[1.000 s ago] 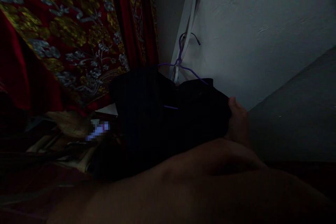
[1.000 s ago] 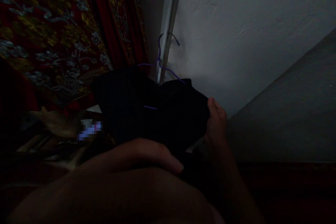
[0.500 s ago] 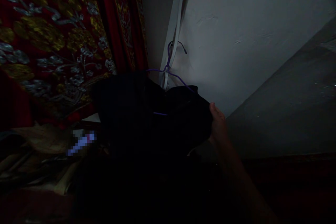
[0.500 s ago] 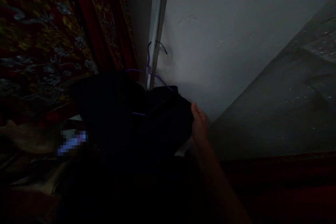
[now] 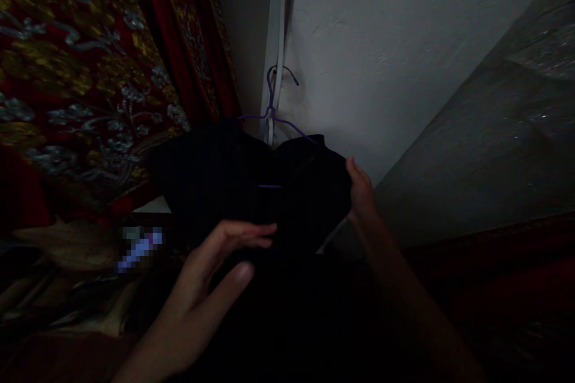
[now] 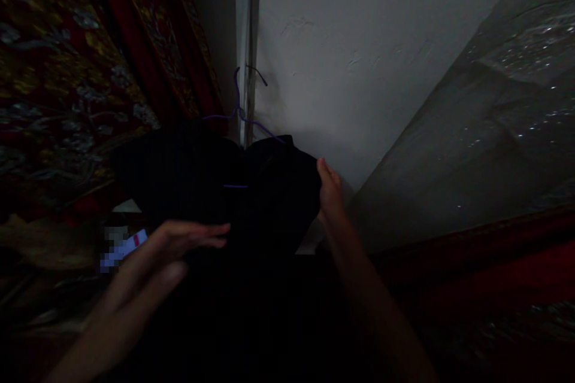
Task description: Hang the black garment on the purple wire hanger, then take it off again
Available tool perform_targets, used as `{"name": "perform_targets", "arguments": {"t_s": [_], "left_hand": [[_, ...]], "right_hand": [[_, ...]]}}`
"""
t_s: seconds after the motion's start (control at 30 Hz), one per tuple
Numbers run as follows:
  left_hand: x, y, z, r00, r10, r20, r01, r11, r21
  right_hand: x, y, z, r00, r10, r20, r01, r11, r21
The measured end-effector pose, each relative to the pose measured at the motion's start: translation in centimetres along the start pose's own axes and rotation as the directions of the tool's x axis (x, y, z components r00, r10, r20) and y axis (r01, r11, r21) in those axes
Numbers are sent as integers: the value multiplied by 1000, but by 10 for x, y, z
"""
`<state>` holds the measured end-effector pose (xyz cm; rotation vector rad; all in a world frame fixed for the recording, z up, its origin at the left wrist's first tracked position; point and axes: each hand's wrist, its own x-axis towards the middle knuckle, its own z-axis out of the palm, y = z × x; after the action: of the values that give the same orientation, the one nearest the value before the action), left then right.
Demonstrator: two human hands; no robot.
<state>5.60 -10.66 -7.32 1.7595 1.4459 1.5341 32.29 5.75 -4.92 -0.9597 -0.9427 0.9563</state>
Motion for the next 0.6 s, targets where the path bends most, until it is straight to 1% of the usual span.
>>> {"name": "perform_targets", "arguments": {"t_s": [0.07,0.13,0.17,0.2,0.27,0.3,0.37,0.43,0.47,0.53,0.57,0.6], "left_hand": [[11,-15,1,986,14,167,-25,998,65],[23,-36,10,938,1,347,-77,976,205],[28,-48,16,921,-15,389,-108,950,293],[32,-58,22,914,-35,404,-131,917,376],[34,-76,30,928,-46,370,-153,858,490],[33,-81,31,939,-25,344,-165,844,511],[25,-84,29,951,72,300,-215,852,478],[13,-79,25,943,185,275,-281,887,367],[6,-75,24,939,223,263,-300,905,301],[-8,-68,26,944,249,217,-291,937,193],[-15,-65,31,954,241,179,-270,949,161],[-22,-64,36,966,224,132,-242,960,139]], "right_hand": [[1,1,0,1000,-13,-20,13,1000,8],[1,0,1,999,-38,-27,38,999,4],[1,0,2,998,-51,-26,51,999,0],[1,-1,2,998,-61,-23,61,998,-3],[3,-3,3,997,-75,-10,75,997,-8],[5,-4,2,997,-82,-3,82,997,-12],[11,-2,0,993,-114,-3,114,993,-41],[13,3,-6,974,-212,-81,202,973,-115],[10,8,-9,948,-282,-145,256,951,-171],[-9,21,-14,871,-408,-275,334,901,-279],[-27,29,-14,836,-439,-329,344,887,-308],[-49,38,-13,825,-434,-361,335,891,-306]]}}
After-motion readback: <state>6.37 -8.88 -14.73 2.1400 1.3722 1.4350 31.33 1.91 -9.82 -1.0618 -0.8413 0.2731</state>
